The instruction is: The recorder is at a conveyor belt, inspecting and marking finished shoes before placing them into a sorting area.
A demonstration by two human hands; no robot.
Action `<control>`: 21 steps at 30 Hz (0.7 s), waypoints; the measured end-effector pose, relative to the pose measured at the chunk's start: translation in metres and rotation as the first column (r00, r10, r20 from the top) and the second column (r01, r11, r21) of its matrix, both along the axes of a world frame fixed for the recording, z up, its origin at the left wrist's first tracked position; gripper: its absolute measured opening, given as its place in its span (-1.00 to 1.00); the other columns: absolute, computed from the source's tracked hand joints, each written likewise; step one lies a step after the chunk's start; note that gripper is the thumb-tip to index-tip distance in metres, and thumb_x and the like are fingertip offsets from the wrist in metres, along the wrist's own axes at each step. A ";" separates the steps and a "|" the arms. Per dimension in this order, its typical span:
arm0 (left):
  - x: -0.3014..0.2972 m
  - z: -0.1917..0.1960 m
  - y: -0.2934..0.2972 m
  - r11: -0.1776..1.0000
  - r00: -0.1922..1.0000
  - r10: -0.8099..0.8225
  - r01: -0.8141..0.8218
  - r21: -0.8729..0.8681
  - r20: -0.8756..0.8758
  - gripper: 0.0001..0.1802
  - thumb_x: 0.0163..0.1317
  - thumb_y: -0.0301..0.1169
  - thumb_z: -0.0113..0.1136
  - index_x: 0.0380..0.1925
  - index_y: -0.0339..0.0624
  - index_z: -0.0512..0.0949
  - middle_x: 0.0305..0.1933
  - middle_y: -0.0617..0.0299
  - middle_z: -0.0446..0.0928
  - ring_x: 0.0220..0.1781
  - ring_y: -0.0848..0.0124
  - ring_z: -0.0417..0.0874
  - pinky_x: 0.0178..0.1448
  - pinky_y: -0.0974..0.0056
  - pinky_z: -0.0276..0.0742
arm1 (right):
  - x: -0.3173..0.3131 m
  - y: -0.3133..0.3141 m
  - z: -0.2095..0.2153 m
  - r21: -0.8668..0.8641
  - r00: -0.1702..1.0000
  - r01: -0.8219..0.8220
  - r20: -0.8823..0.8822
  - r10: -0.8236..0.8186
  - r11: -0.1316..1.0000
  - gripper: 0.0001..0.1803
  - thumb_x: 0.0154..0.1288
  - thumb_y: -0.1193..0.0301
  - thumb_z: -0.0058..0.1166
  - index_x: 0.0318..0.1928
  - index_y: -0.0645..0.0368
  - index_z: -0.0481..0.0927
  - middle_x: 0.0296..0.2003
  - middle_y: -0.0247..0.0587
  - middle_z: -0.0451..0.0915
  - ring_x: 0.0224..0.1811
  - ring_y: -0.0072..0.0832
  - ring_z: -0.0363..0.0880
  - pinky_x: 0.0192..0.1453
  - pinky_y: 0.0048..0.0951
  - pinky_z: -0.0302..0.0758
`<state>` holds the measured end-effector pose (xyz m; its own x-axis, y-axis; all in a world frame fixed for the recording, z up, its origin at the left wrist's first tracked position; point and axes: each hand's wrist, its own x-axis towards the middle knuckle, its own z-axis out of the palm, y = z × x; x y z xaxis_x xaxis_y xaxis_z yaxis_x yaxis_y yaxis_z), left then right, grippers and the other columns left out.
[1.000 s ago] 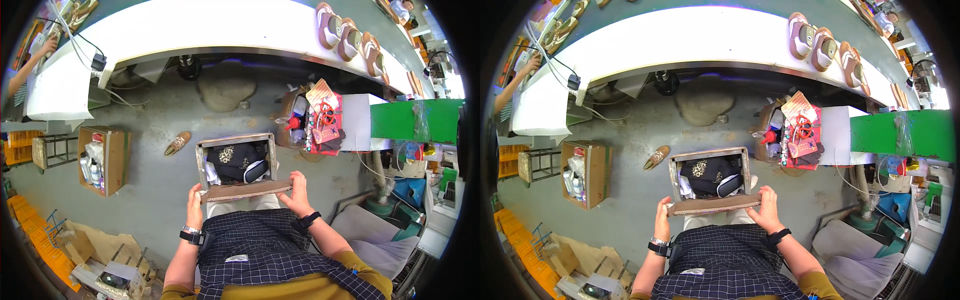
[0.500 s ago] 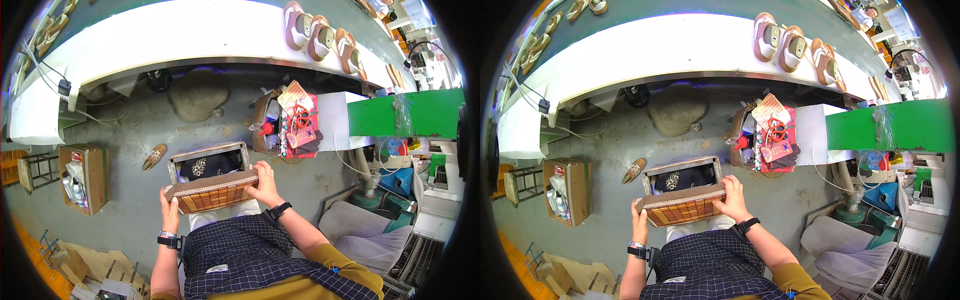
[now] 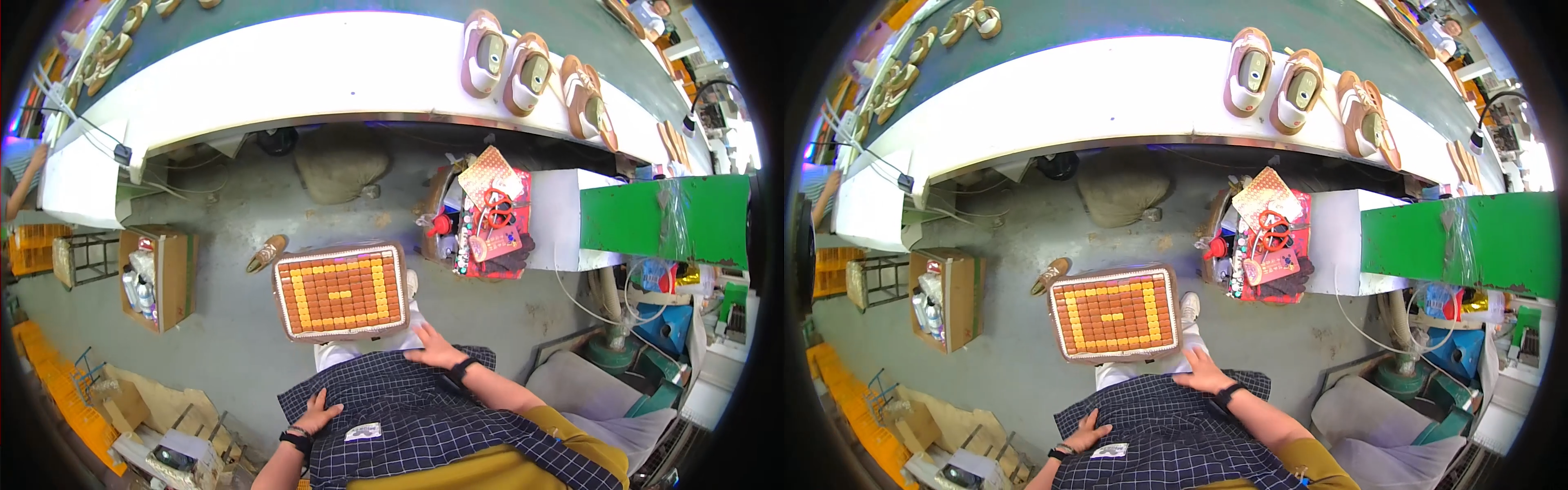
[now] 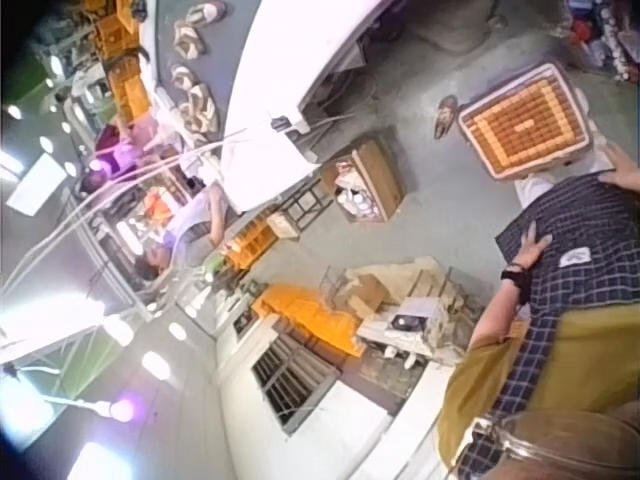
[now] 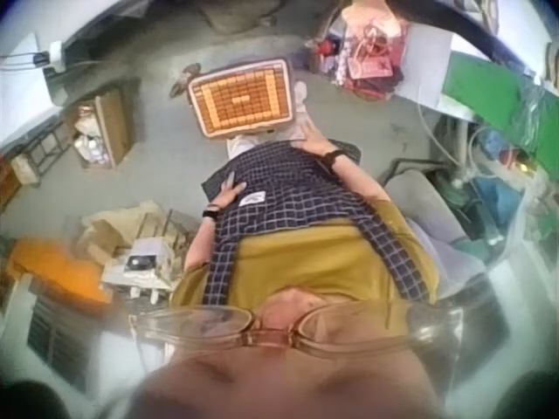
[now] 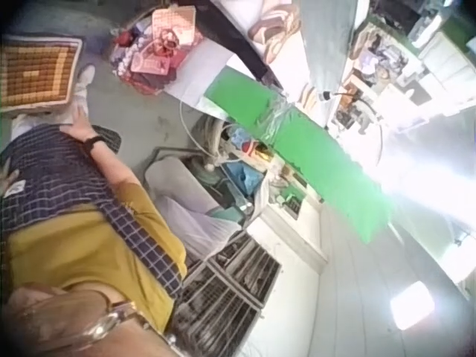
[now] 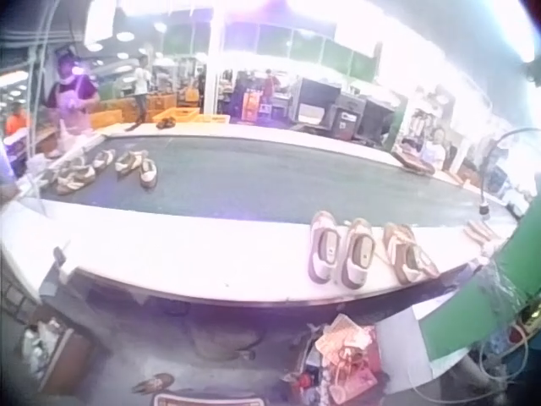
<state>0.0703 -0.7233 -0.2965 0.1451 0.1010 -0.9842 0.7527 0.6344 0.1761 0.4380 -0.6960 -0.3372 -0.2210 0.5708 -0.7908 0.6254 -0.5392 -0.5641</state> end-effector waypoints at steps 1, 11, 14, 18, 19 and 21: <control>0.014 0.024 0.004 0.991 0.995 0.018 -0.031 -0.130 -0.097 0.10 0.07 0.25 0.10 0.41 -0.08 -0.19 0.43 -0.21 -0.06 0.49 0.05 -0.12 0.47 0.14 -0.10 | 0.009 -0.027 -0.008 -0.112 0.990 -0.123 0.059 0.130 0.986 -0.10 0.09 -0.10 0.09 0.34 0.09 0.12 0.35 0.18 -0.05 0.42 0.12 -0.14 0.44 -0.11 -0.02; 0.028 0.077 0.063 0.958 0.966 -0.179 0.215 -0.191 0.188 0.26 0.04 0.35 0.02 0.37 -0.24 -0.44 0.46 -0.15 -0.19 0.51 0.18 -0.13 0.48 0.22 -0.15 | 0.020 -0.095 0.046 -0.232 0.999 -0.039 -0.040 0.031 0.972 -0.15 0.19 -0.22 -0.15 0.38 -0.05 0.11 0.38 0.16 -0.12 0.43 0.13 -0.16 0.46 -0.06 -0.12; -0.060 -0.006 0.035 0.962 0.915 0.031 0.082 -0.260 0.402 0.28 0.04 0.35 0.03 0.37 -0.28 -0.45 0.48 -0.09 -0.27 0.52 0.25 -0.21 0.48 0.23 -0.18 | -0.016 -0.119 0.058 -0.290 0.983 0.178 0.001 -0.186 0.940 -0.16 0.22 -0.21 -0.21 0.38 -0.01 0.09 0.39 0.16 -0.14 0.45 0.01 -0.17 0.47 -0.15 -0.12; -0.050 0.049 0.073 0.943 0.970 -0.050 0.125 -0.309 0.240 0.29 0.00 0.35 0.09 0.39 -0.15 -0.44 0.49 0.03 -0.26 0.50 0.25 -0.14 0.46 0.17 -0.11 | -0.071 -0.158 0.070 -0.260 0.956 0.276 -0.023 -0.292 0.925 -0.16 0.27 -0.20 -0.28 0.40 0.05 0.01 0.40 0.17 -0.20 0.46 -0.02 -0.22 0.47 -0.14 -0.12; -0.048 0.066 0.080 0.935 0.961 -0.154 0.217 -0.279 0.232 0.28 -0.01 0.36 0.09 0.39 -0.10 -0.44 0.49 0.06 -0.24 0.48 0.24 -0.07 0.45 0.14 -0.05 | -0.083 -0.167 0.071 -0.251 0.947 0.306 -0.017 -0.320 0.919 -0.16 0.27 -0.20 -0.28 0.40 0.05 0.01 0.40 0.17 -0.20 0.46 -0.02 -0.22 0.47 -0.14 -0.12; -0.048 0.076 0.083 0.921 0.945 -0.234 0.291 -0.260 0.230 0.28 -0.02 0.36 0.11 0.40 -0.04 -0.44 0.49 0.08 -0.22 0.46 0.25 -0.01 0.41 0.11 0.02 | -0.104 -0.184 0.072 -0.273 0.928 0.359 -0.001 -0.373 0.892 -0.16 0.28 -0.19 -0.29 0.40 0.07 0.00 0.40 0.16 -0.21 0.47 -0.02 -0.23 0.47 -0.14 -0.12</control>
